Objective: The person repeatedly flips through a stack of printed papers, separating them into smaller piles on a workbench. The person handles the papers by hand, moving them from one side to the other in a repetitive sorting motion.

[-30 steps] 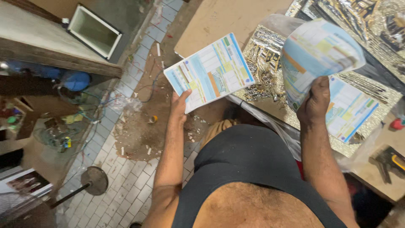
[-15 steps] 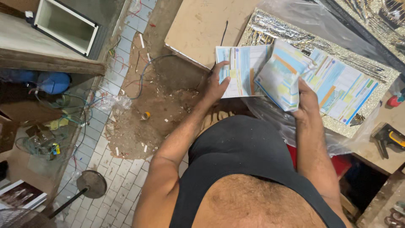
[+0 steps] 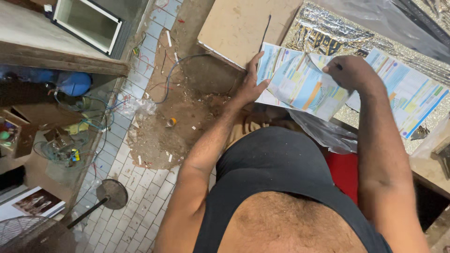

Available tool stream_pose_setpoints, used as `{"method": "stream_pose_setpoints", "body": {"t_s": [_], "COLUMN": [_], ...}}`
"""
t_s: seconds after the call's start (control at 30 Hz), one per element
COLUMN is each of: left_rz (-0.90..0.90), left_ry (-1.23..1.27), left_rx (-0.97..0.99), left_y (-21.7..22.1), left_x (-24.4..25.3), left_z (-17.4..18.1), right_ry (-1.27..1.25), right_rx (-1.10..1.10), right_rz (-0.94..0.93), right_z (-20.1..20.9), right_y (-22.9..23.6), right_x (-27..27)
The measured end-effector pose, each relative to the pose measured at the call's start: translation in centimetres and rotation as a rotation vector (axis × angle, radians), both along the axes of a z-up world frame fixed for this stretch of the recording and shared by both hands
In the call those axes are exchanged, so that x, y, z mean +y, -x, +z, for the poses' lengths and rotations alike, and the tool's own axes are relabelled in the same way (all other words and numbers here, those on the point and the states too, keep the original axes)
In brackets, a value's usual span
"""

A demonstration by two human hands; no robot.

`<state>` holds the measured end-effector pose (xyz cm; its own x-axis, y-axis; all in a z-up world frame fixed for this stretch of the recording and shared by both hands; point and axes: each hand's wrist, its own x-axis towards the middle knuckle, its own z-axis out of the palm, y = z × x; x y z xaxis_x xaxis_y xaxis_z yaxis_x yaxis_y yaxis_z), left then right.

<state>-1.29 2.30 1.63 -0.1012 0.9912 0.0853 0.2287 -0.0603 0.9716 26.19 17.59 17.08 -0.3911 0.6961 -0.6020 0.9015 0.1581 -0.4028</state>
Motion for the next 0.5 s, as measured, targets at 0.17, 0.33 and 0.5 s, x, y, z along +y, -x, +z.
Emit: {"method": "stream_pose_setpoints", "body": {"t_s": [0.17,0.33,0.5], "left_rz": [0.140,0.127,0.069], "left_ry": [-0.051,0.176,0.335], "left_rx": [-0.049,-0.286,-0.204], "left_y": [-0.7,-0.4,-0.8], "left_x": [0.4,0.9,1.0], "left_z": [-5.7,-6.2,-3.2], "right_ry": [-0.131,-0.190,-0.120], "right_rx": [0.114,0.116,0.121], "right_rz": [0.069,0.137,0.107], "right_z": [0.5,1.1,1.4], "right_y": [2.3,4.5,5.2], "right_x": [-1.0,-0.6,-0.6]}}
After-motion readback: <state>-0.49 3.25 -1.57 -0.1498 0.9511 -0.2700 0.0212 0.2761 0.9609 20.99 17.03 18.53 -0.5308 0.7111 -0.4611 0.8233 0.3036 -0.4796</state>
